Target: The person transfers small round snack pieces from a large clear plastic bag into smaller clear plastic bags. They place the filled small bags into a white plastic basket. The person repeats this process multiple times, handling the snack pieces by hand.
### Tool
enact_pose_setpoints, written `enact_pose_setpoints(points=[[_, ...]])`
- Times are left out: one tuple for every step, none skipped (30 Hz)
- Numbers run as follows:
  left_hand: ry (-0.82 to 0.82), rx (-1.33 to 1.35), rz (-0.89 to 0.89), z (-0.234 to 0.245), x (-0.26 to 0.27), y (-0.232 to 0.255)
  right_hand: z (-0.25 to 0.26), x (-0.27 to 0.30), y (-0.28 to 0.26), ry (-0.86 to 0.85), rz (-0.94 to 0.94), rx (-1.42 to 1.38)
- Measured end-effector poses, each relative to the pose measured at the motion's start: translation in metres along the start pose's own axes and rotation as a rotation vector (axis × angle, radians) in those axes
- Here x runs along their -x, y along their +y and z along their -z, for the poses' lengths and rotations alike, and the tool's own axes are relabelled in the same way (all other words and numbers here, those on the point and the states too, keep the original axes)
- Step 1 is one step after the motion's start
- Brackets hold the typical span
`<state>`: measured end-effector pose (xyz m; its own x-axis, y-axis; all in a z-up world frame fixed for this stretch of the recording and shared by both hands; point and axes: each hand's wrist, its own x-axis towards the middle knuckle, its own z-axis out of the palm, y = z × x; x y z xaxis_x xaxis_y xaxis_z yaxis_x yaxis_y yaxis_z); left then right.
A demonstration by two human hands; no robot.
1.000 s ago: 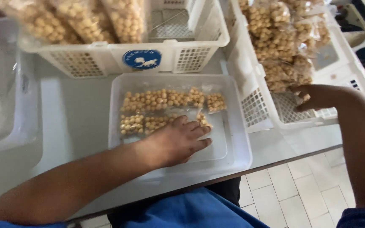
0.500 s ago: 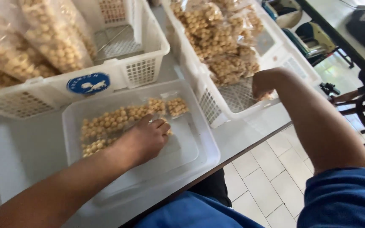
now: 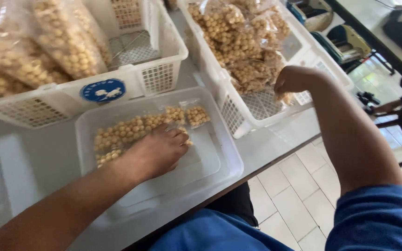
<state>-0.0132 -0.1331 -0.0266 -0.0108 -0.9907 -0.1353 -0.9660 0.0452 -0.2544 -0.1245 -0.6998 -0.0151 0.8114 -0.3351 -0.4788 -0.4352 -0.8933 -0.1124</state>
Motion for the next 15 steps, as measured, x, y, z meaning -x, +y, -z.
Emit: enact_pose_setpoints(points=[[0.035,0.033,-0.008,0.007,0.005,-0.002,0.022,0.028,-0.024,0.096,0.043,-0.158],[0.032,0.033,0.004,0.005,0.003,-0.006,0.027,0.038,-0.032,0.095,0.055,-0.153],[0.060,0.090,0.002,0.004,0.001,-0.010,0.032,0.048,-0.039,0.202,0.166,-0.243],[0.086,0.143,0.001,0.003,0.000,-0.016,0.038,0.057,-0.047,0.311,0.279,-0.339],[0.081,0.139,0.016,0.016,0.002,-0.019,0.047,0.079,-0.074,0.310,0.295,-0.338],[0.205,0.238,0.053,0.027,0.003,-0.020,0.054,0.104,-0.099,0.374,0.317,-0.515],[0.331,0.336,0.091,0.039,0.004,-0.022,0.061,0.129,-0.123,0.433,0.335,-0.695],[0.326,0.336,0.099,0.048,0.003,-0.023,0.060,0.132,-0.132,0.427,0.342,-0.697],[0.440,0.493,0.158,0.058,0.002,-0.024,0.059,0.135,-0.140,0.452,0.406,-0.803],[0.555,0.652,0.217,0.067,-0.001,-0.025,0.058,0.140,-0.146,0.474,0.466,-0.909],[0.551,0.653,0.224,0.078,-0.003,-0.024,0.060,0.152,-0.170,0.467,0.469,-0.911],[0.536,0.807,0.278,0.090,-0.006,-0.023,0.062,0.166,-0.192,0.439,0.473,-0.804],[0.518,0.962,0.332,0.102,-0.010,-0.023,0.065,0.180,-0.215,0.411,0.476,-0.698],[0.517,0.963,0.336,0.112,-0.012,-0.021,0.058,0.177,-0.221,0.408,0.478,-0.697],[0.548,1.120,0.358,0.122,-0.015,-0.019,0.052,0.174,-0.227,0.408,0.627,-0.575]])
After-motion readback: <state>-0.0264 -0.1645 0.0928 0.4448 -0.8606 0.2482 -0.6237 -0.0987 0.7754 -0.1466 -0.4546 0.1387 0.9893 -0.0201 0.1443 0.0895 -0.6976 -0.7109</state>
